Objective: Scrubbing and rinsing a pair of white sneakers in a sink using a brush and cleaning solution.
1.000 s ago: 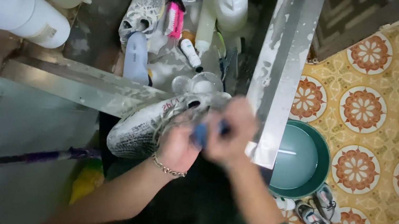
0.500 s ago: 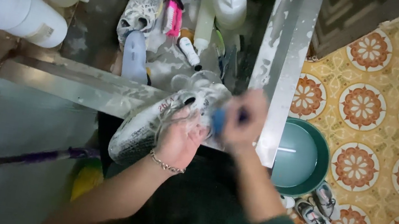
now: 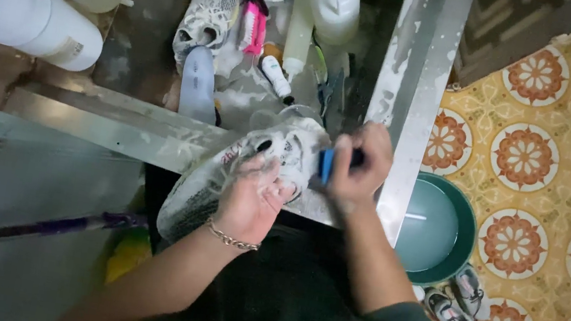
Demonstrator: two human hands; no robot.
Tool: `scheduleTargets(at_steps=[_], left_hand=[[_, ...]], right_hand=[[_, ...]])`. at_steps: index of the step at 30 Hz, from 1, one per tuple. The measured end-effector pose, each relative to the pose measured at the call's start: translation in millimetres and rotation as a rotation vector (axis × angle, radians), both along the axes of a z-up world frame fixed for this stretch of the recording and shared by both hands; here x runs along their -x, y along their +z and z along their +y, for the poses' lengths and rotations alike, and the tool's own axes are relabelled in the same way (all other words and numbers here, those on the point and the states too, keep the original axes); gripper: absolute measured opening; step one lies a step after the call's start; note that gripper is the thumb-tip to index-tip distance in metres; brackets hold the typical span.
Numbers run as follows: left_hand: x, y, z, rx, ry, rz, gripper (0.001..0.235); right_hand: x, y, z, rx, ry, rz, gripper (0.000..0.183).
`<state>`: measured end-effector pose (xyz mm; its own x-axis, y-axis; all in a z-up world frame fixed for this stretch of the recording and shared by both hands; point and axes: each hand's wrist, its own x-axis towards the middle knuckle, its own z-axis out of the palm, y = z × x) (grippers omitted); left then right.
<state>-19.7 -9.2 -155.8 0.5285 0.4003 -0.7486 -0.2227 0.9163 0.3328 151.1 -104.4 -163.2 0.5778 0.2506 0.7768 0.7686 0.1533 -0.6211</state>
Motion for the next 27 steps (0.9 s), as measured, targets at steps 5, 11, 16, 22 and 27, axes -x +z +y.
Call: scheduleTargets(at_steps=[5, 11, 16, 22, 27], left_hand=[[-15, 54, 0, -0.098, 0.003, 0.088, 0.025], [37, 28, 67, -0.354, 0.046, -0.217, 0.021], [19, 119, 83, -1.306, -0.877, 0.55, 0.04], [19, 76, 97, -1.933, -1.381, 0.724, 0.058], [27, 59, 115, -1.752, -1.407, 0.673, 0.055]], right_hand=[[36, 31, 16, -0.068, 0.152, -0.068, 0.043], [-60, -4, -3, 0.336, -0.08, 0.32, 0.046], [-47, 2, 66, 0.384, 0.17, 1.194, 0.083], [-82, -195, 58, 1.537, 0.568, 0.252, 0.044], [-86, -296, 102, 2.03, 0.608, -0.011, 0.049]])
